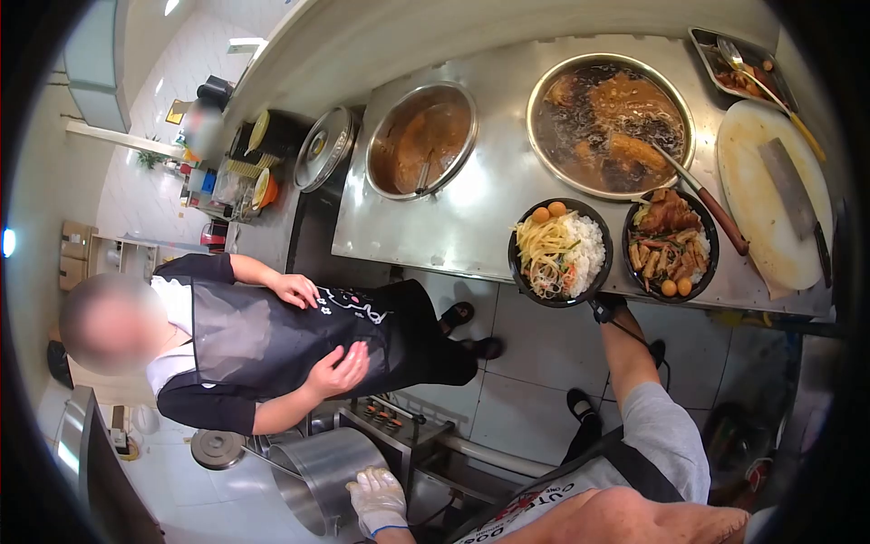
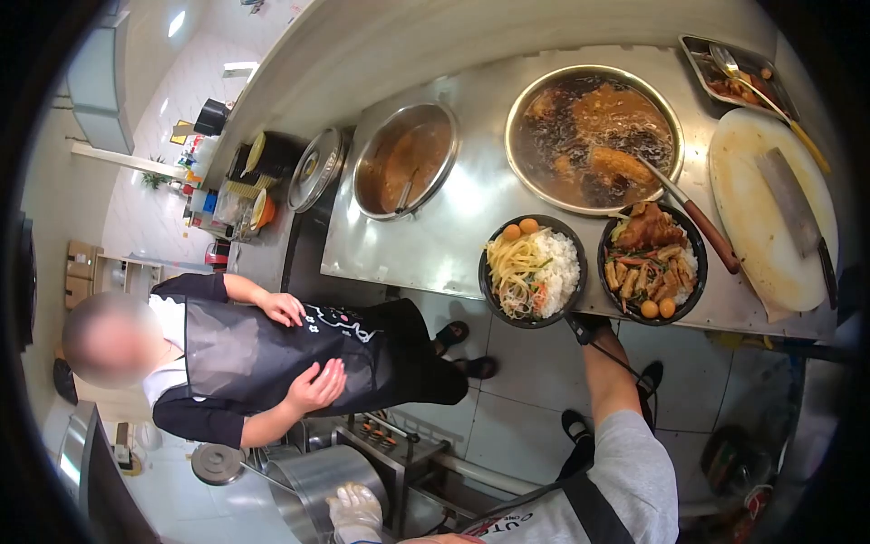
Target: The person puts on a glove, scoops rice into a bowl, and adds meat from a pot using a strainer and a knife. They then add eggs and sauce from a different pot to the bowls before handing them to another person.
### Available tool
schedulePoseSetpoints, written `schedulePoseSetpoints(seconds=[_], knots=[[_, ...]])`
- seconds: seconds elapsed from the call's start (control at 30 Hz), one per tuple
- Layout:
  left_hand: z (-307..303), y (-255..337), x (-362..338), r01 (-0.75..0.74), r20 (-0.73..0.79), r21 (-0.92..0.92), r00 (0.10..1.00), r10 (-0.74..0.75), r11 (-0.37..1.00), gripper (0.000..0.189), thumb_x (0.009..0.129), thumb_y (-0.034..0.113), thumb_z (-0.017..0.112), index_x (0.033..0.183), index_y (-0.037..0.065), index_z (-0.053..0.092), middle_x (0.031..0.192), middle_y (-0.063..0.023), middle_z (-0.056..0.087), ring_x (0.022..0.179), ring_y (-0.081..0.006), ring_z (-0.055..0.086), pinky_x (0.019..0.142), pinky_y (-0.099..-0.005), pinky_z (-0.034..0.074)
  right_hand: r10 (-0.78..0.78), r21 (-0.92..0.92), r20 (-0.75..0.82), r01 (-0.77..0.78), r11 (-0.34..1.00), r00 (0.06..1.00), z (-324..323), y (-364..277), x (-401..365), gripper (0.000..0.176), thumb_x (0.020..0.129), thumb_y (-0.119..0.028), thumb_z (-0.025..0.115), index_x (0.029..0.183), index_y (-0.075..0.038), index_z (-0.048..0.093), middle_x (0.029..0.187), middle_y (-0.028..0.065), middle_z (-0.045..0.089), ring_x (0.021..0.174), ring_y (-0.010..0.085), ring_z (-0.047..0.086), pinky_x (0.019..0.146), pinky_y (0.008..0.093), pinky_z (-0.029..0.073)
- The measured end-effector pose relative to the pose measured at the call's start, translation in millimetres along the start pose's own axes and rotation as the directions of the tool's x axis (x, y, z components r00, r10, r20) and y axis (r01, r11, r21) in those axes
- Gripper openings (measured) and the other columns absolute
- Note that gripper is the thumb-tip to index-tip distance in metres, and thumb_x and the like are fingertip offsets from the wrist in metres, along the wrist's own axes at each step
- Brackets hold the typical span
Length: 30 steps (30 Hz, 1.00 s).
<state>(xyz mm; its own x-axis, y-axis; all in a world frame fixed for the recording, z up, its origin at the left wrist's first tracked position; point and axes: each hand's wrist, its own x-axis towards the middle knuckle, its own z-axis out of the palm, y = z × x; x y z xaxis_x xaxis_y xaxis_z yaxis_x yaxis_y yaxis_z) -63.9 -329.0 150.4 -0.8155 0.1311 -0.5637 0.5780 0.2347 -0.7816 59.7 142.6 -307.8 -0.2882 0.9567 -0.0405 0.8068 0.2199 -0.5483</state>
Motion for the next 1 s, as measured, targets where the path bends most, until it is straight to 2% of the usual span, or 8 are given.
schedulePoseSetpoints(seconds=[0.27,0.4,0.47,0.57,0.73,0.77,0.93,1.0], knots=[[-76,31,-21,-0.298,-0.272,-0.067,0.924,0.270,0.952,0.026,0.096,0.018,0.048,0.118,0.006,0.052,0.120,-0.0052,0.053,0.110,-0.0199,0.047,0.093,-0.0417,0.040,-0.031,0.010,0.014,0.031,0.999,0.999,7,-9,-8,0.022,0.095,-0.018,0.054,0.110,-0.005,0.062,0.097,0.0095,0.069,0.083,0.0291,0.067,0.077,0.0431,0.053],[-114,107,25,-0.531,-0.484,0.332,0.613,0.624,0.780,0.019,0.093,0.017,0.055,0.109,0.005,0.052,0.108,-0.0041,0.054,0.100,-0.0173,0.050,0.085,-0.0372,0.043,-0.153,0.031,0.072,0.151,0.988,0.986,-7,-9,-67,0.021,0.095,-0.017,0.054,0.109,-0.005,0.063,0.095,0.0089,0.070,0.080,0.0284,0.068,0.075,0.0428,0.053],[-130,156,76,-0.129,-0.472,0.849,0.252,0.845,0.513,0.017,0.092,0.016,0.058,0.104,0.005,0.053,0.102,-0.0035,0.055,0.094,-0.0160,0.051,0.082,-0.0350,0.044,-0.221,0.079,0.144,0.212,0.974,0.965,-38,0,-124,0.020,0.095,-0.017,0.054,0.108,-0.005,0.063,0.094,0.0085,0.071,0.079,0.0280,0.068,0.074,0.0426,0.054],[-169,205,107,0.725,-0.203,0.644,-0.144,0.968,0.243,0.016,0.090,0.014,0.063,0.097,0.004,0.053,0.093,-0.0027,0.056,0.086,-0.0141,0.053,0.076,-0.0316,0.046,-0.243,0.251,0.293,0.170,0.953,0.925,-119,29,-207,0.019,0.095,-0.016,0.054,0.106,-0.005,0.064,0.092,0.0080,0.071,0.077,0.0275,0.069,0.073,0.0423,0.054],[-290,316,79,0.756,-0.068,0.431,-0.518,0.853,0.493,0.020,0.087,0.012,0.072,0.085,0.004,0.054,0.078,-0.0013,0.058,0.073,-0.0109,0.056,0.067,-0.0260,0.049,0.112,0.362,0.615,-0.406,0.839,0.780,-335,84,-255,0.012,0.086,-0.002,0.053,0.095,-0.004,0.061,0.086,0.0112,0.067,0.074,0.0222,0.068,0.064,0.0342,0.054],[-315,335,72,0.759,-0.064,0.407,-0.532,0.844,0.509,0.022,0.086,0.012,0.074,0.082,0.003,0.054,0.075,-0.0010,0.058,0.070,-0.0103,0.056,0.065,-0.0249,0.050,0.064,0.605,0.503,-0.404,0.686,0.862,-351,110,-258,0.016,0.086,0.001,0.055,0.099,-0.003,0.061,0.090,0.0099,0.068,0.073,0.0194,0.066,0.064,0.0333,0.054],[-327,359,67,0.911,-0.048,0.284,-0.299,0.953,0.300,0.029,0.083,0.012,0.077,0.070,0.007,0.051,0.067,0.0007,0.052,0.060,-0.0107,0.051,0.055,-0.0239,0.047,0.186,0.433,0.045,-0.187,0.882,0.981,-498,100,-166,0.023,0.091,-0.012,0.064,0.112,-0.003,0.061,0.094,0.0136,0.069,0.077,0.0197,0.067,0.067,0.0325,0.052],[-345,325,45,0.679,-0.042,0.514,-0.591,0.806,0.524,0.028,0.083,0.009,0.075,0.070,0.006,0.051,0.066,0.0010,0.048,0.060,-0.0103,0.049,0.056,-0.0232,0.045,0.130,0.327,-0.263,-0.039,0.944,0.956,-544,113,-111,0.026,0.091,-0.017,0.066,0.111,-0.002,0.061,0.096,0.0170,0.068,0.084,0.0250,0.068,0.071,0.0343,0.052]])
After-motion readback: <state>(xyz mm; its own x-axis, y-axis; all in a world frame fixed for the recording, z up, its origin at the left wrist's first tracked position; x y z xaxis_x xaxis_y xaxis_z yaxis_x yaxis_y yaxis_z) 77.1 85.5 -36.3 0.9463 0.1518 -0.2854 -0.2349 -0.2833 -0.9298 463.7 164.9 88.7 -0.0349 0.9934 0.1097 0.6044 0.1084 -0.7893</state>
